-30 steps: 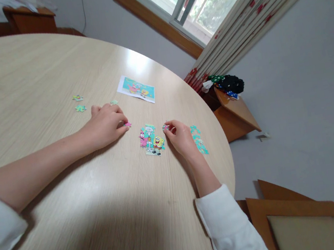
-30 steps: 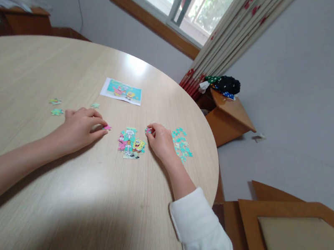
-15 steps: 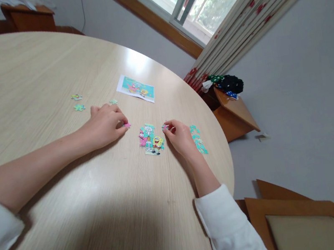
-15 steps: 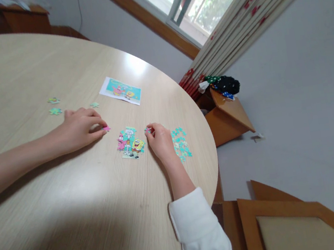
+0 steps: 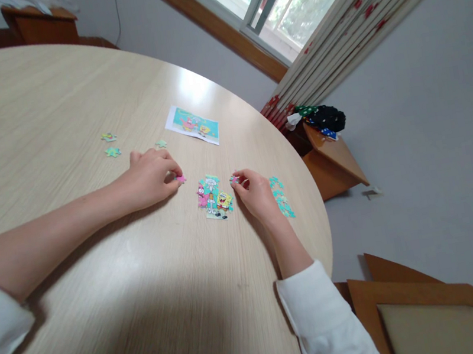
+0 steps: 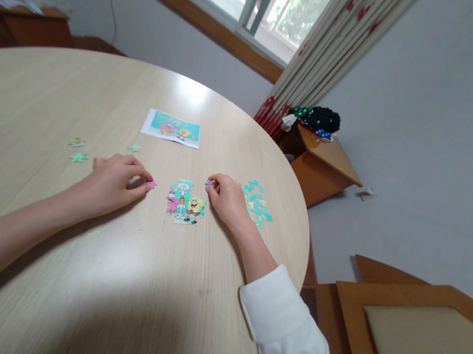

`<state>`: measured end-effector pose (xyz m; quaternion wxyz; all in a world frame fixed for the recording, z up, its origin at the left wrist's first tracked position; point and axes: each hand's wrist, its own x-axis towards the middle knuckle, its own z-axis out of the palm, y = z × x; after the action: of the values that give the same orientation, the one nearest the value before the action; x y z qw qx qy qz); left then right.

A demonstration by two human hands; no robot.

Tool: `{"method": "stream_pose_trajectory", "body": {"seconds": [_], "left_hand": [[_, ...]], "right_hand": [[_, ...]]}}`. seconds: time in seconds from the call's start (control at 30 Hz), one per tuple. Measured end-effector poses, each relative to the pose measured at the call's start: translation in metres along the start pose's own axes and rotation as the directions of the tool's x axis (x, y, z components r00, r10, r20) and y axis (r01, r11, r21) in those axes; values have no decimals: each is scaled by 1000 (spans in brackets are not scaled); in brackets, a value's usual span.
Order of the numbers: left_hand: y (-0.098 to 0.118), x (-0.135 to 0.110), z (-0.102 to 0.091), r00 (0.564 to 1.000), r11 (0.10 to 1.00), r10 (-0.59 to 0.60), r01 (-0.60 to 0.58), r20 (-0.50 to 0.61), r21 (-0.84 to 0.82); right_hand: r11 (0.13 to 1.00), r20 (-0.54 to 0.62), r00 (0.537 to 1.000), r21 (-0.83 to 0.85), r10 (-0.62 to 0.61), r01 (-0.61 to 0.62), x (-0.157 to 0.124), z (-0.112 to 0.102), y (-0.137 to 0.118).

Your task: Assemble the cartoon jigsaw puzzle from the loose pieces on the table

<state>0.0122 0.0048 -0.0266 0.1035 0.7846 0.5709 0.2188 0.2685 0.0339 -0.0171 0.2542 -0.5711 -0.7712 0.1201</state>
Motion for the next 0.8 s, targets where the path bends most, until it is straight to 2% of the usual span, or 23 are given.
{"method": "stream_pose_trajectory", "body": {"seconds": [0.2,0.43,0.67,0.8], "left_hand": [[3,1,-2,999,1000,-25,26,41,-10],[2,-1,-2,1000,1000,7,-7,21,-18],[0,0,-2,997,998,-70,70,-20,-4],[-4,-1,0,997,998,-59,57,-44,-26]], "right_hand": [[1000,20,1000,-3,-1,1,1,-1,0],[1000,4,1000,5,-11,11,0,0,0],[1000,19,1000,-1,2,-2,0,-2,-1],[1000,23,1000,2,1,-1,1,-2,-1]]}}
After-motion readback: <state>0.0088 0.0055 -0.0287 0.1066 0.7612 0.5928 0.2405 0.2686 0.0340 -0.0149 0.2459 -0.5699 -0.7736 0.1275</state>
